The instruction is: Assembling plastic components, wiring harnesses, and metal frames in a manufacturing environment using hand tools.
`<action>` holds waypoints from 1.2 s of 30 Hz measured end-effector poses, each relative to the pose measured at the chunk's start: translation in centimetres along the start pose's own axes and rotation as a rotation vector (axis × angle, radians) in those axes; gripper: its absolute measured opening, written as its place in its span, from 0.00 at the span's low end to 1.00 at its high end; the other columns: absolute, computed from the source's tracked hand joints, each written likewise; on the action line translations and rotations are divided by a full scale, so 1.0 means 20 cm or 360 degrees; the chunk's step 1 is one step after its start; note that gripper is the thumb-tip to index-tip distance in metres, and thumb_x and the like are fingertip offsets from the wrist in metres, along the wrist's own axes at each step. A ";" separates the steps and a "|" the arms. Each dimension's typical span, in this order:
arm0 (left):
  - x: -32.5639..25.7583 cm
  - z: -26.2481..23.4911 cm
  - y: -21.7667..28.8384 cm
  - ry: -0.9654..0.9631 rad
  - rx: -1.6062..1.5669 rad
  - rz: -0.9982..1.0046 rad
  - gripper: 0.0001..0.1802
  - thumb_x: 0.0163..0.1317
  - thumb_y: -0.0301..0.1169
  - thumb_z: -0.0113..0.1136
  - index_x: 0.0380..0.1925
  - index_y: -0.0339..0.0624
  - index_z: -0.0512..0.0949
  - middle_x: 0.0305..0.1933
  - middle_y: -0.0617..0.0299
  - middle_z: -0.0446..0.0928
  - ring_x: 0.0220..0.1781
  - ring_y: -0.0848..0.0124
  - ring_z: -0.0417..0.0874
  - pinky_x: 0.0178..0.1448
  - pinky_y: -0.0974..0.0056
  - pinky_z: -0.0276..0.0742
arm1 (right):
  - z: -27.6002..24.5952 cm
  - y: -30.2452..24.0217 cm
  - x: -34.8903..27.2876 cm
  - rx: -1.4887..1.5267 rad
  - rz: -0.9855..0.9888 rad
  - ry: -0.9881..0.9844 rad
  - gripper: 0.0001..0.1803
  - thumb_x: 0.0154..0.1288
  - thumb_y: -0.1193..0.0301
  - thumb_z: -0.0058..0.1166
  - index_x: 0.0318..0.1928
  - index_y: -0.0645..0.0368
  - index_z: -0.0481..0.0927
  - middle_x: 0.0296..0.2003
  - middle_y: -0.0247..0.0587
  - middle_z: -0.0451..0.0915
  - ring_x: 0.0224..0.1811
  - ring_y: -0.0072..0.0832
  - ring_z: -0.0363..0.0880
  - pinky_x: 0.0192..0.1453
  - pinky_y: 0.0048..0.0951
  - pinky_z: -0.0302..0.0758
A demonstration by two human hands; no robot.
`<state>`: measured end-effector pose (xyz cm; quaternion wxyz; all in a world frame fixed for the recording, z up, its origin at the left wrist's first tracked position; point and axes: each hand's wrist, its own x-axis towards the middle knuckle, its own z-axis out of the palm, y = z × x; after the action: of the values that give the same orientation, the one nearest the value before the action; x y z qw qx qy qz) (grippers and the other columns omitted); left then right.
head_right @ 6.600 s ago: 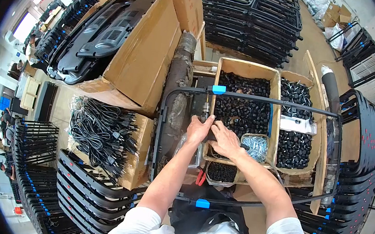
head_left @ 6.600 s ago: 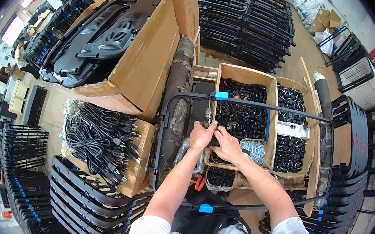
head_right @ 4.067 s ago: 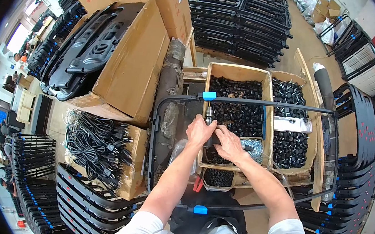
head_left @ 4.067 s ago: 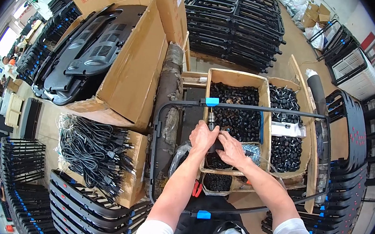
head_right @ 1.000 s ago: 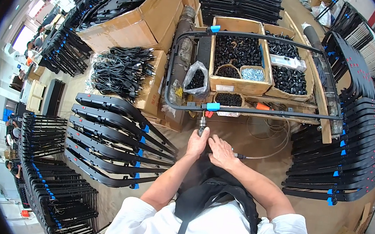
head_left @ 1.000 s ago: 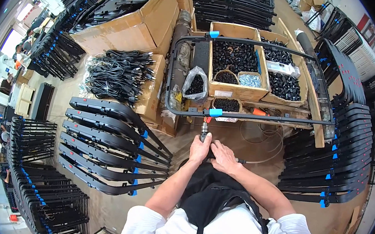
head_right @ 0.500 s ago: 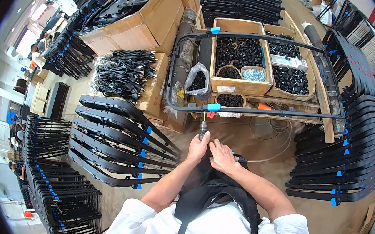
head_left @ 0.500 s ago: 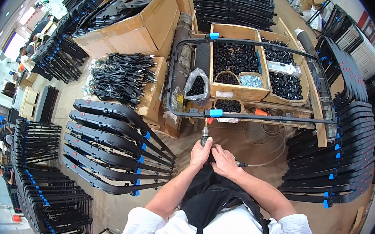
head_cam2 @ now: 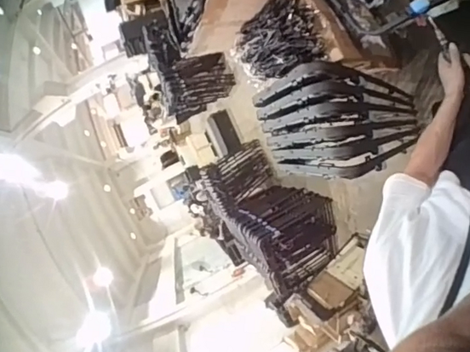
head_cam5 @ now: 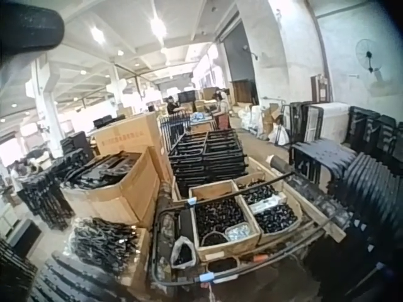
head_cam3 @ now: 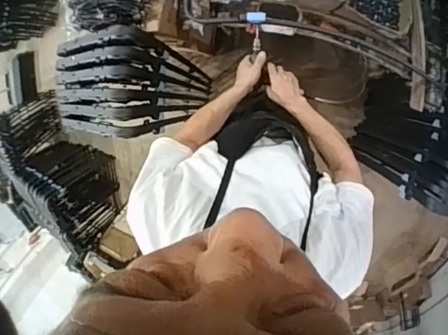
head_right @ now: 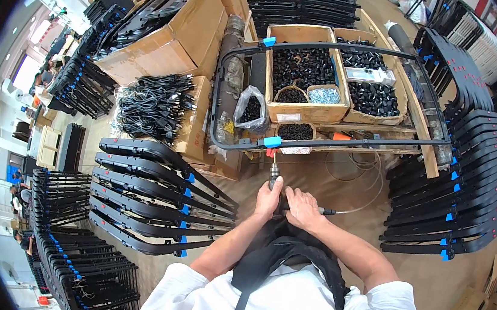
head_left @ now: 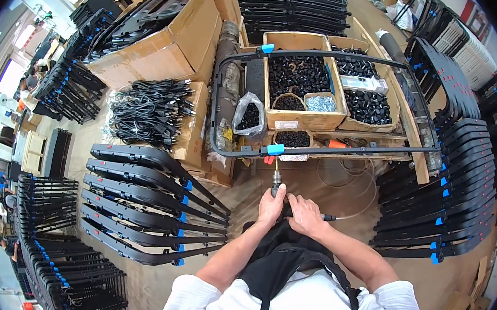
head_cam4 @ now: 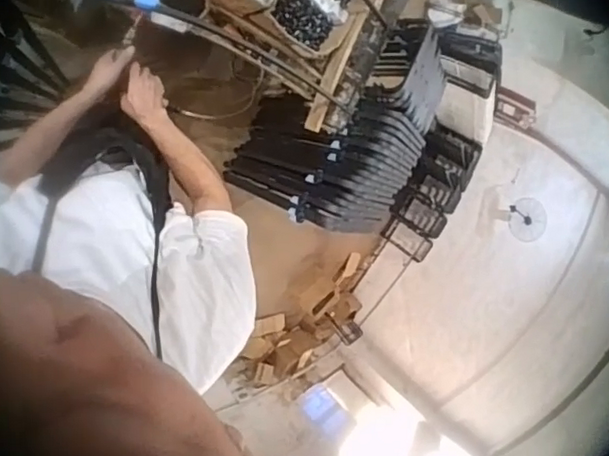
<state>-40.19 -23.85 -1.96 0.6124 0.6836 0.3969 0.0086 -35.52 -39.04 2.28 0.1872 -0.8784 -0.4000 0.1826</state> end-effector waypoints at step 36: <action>0.14 0.04 0.05 0.0076 0.0215 0.0031 0.39 0.71 0.62 0.63 0.56 0.32 0.79 0.49 0.41 0.86 0.55 0.48 0.87 0.61 0.48 0.80 | -0.02 0.03 0.15 0.0037 0.0098 -0.0184 0.33 0.57 0.71 0.70 0.62 0.66 0.73 0.69 0.58 0.71 0.57 0.63 0.82 0.62 0.59 0.80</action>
<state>-37.33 -22.92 -2.56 0.5551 0.7269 0.4044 0.0040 -33.05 -37.16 1.83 0.1683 -0.8760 -0.3808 0.2434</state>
